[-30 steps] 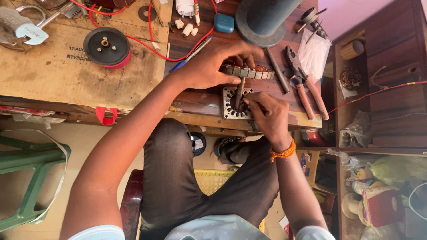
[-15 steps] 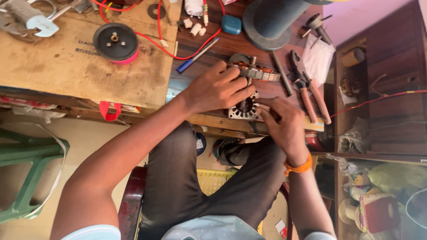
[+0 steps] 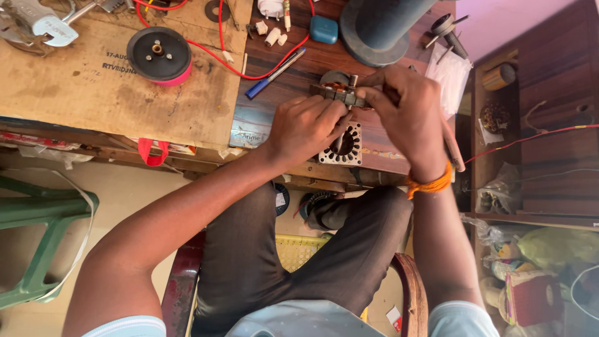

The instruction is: The person repairs a small electric motor at a workbench. He first presses a bearing into a metal end cap using a rod inside a steel bowl, then seats the armature into the stator housing and works the copper windings and commutator by hand to fit the parts together.

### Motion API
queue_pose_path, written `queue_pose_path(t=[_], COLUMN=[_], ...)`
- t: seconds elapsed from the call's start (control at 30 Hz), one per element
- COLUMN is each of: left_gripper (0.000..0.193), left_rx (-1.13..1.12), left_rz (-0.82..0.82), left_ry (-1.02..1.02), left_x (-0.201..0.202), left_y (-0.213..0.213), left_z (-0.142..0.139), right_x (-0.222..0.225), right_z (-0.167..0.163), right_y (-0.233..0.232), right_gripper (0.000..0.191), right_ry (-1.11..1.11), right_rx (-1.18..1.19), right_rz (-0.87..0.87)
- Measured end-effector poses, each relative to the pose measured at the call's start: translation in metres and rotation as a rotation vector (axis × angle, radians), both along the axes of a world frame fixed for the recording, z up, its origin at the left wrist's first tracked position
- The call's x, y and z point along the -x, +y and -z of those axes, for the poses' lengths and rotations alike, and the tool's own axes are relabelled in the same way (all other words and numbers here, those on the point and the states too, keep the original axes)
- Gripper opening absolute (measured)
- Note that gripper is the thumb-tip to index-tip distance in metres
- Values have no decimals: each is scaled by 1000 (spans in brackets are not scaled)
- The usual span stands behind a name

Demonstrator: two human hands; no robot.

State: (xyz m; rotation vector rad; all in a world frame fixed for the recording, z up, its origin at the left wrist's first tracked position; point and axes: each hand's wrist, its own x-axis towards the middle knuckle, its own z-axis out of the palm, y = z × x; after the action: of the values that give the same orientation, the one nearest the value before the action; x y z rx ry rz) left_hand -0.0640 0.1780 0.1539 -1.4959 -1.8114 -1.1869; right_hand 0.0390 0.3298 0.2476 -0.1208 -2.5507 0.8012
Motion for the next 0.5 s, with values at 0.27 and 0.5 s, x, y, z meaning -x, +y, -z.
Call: queue_pose_path(t=[0.27, 0.5], left_gripper=[19, 17], left_rx=[29, 58], left_rz=[-68, -122], left_ry=[97, 177], left_x=[-2, -1], left_y=[0, -3], left_z=[3, -1], right_x=[18, 39], right_z=[-13, 10], right_y=[25, 46], right_gripper=[12, 13], right_ry=[-349, -229], right_rx=[171, 10], right_rz=[19, -31])
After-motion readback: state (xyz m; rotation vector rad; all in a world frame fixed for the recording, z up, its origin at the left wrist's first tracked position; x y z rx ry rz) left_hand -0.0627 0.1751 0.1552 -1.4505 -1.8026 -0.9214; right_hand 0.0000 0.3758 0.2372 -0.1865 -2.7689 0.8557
